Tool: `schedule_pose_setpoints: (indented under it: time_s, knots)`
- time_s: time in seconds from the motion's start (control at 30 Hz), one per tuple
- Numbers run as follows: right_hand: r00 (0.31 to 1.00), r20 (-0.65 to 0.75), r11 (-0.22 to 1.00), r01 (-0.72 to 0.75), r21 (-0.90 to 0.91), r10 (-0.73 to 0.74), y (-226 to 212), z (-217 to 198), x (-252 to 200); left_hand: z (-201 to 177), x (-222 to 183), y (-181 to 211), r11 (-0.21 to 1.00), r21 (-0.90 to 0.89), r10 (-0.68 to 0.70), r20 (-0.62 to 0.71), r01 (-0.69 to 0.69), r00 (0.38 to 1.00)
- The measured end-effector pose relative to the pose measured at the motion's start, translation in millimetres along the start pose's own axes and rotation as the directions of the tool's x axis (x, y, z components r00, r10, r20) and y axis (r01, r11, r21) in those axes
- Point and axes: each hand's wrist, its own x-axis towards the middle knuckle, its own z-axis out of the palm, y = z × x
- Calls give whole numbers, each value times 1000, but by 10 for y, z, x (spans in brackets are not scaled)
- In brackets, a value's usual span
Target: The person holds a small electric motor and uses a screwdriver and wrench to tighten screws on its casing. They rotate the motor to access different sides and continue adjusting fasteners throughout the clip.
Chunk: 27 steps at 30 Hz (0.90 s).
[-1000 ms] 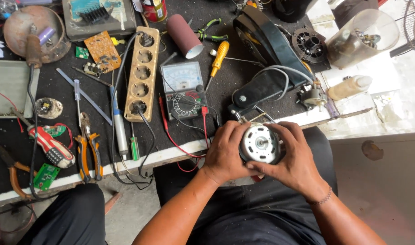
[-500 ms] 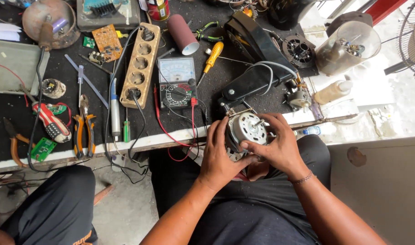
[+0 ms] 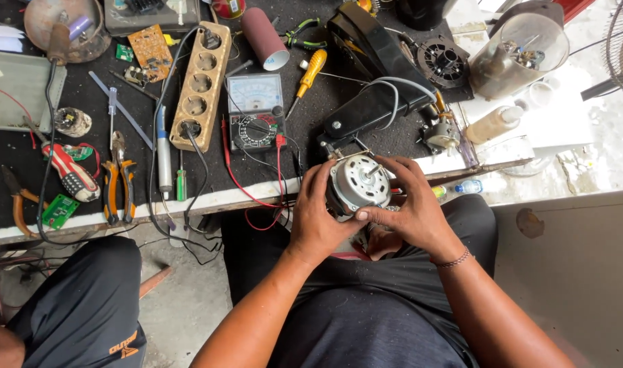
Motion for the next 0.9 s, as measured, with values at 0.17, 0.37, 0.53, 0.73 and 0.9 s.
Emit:
schedule_pose_setpoints:
  time_s: [0.17,0.37,0.53,0.73,0.9]
  knots:
    - [1000,22,996,0,86,-2,121,-57,-75,42,2,-47,999,-41,15,-32,-16,999]
    - [1000,16,983,5,185,-8,275,-74,-80,69,5,-12,999,-43,4,-37,-5,999]
    - [999,39,970,-21,243,12,370,-106,-59,12,61,53,1000,-26,-2,13,2,1000]
    - [991,123,950,16,311,-57,463,-215,-16,-75,170,226,1000,-19,-10,52,12,999]
    - [984,164,951,16,309,-70,508,-292,7,-50,224,279,1000,-2,-2,70,2,998]
